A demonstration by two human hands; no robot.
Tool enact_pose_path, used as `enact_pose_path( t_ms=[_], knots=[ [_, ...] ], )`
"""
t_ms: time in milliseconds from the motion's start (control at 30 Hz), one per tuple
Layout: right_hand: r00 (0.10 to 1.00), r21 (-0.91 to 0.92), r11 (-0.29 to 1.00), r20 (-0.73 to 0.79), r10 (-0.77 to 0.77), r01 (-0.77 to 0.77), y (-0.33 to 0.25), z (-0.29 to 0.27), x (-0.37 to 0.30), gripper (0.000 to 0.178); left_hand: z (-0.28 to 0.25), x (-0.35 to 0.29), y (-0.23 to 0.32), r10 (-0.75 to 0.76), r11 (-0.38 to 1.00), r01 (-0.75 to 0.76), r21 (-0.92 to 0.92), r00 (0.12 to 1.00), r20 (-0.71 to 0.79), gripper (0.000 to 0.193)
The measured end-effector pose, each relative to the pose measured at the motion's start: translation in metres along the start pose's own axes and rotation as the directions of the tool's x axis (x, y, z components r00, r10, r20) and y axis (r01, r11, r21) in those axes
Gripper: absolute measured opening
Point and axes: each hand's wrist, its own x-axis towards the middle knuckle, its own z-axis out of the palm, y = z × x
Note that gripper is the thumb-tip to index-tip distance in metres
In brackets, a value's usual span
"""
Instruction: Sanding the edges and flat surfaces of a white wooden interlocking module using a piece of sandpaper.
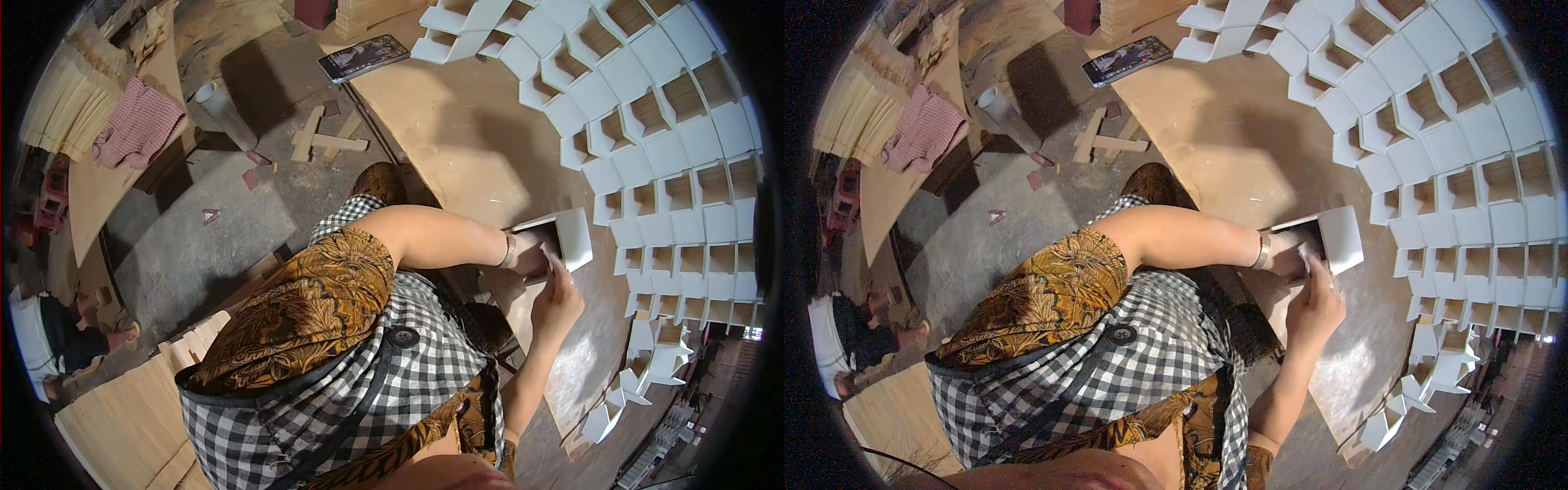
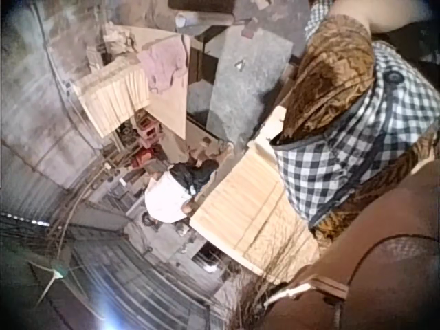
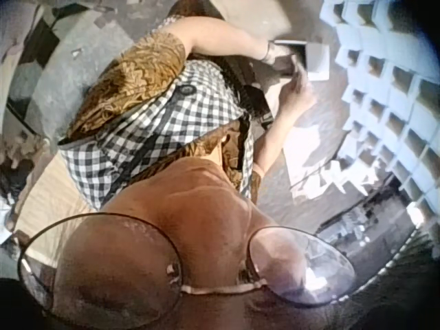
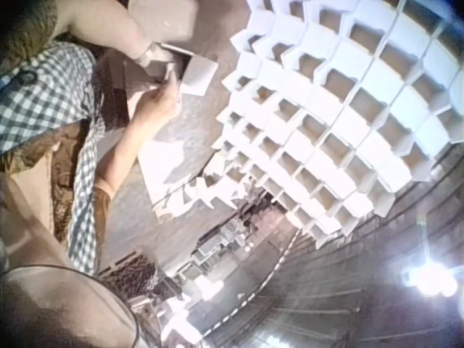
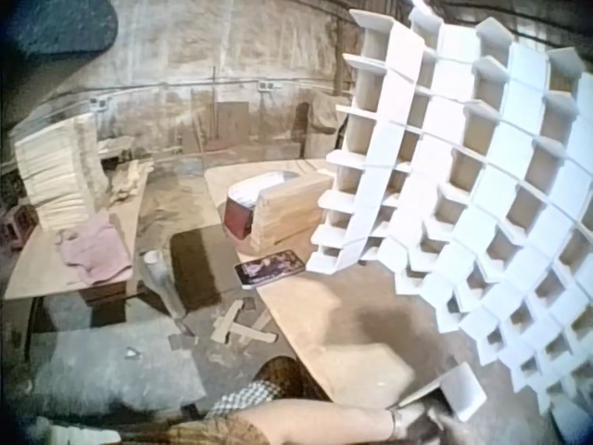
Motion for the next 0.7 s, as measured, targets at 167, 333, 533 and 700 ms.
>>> enact_pose_path(
  t_ms=[167,333,533,700],
  knots=[
    [0.948,0.039,0.974,-0.223,0.226,-0.223,0.023,-0.027,0.019,0.028,0.023,-0.003,0.078,-0.178,0.225,-0.228,0.947,0.946,0.270,0.024],
    [0.976,-0.316,0.929,0.035,0.215,-0.193,0.086,0.026,0.057,0.028,0.010,-0.003,0.065,-0.184,0.320,-0.219,0.922,0.940,0.287,0.029],
    [0.998,-0.108,0.992,-0.007,0.057,-0.058,-0.004,0.014,0.030,0.026,0.011,-0.010,0.130,-0.267,0.401,-0.108,0.910,0.936,0.229,0.040],
    [0.999,-0.038,0.999,-0.027,0.018,-0.019,0.027,-0.007,0.033,0.021,0.000,-0.005,0.031,-0.236,0.327,-0.170,0.930,0.938,0.254,0.027]
  ],
)
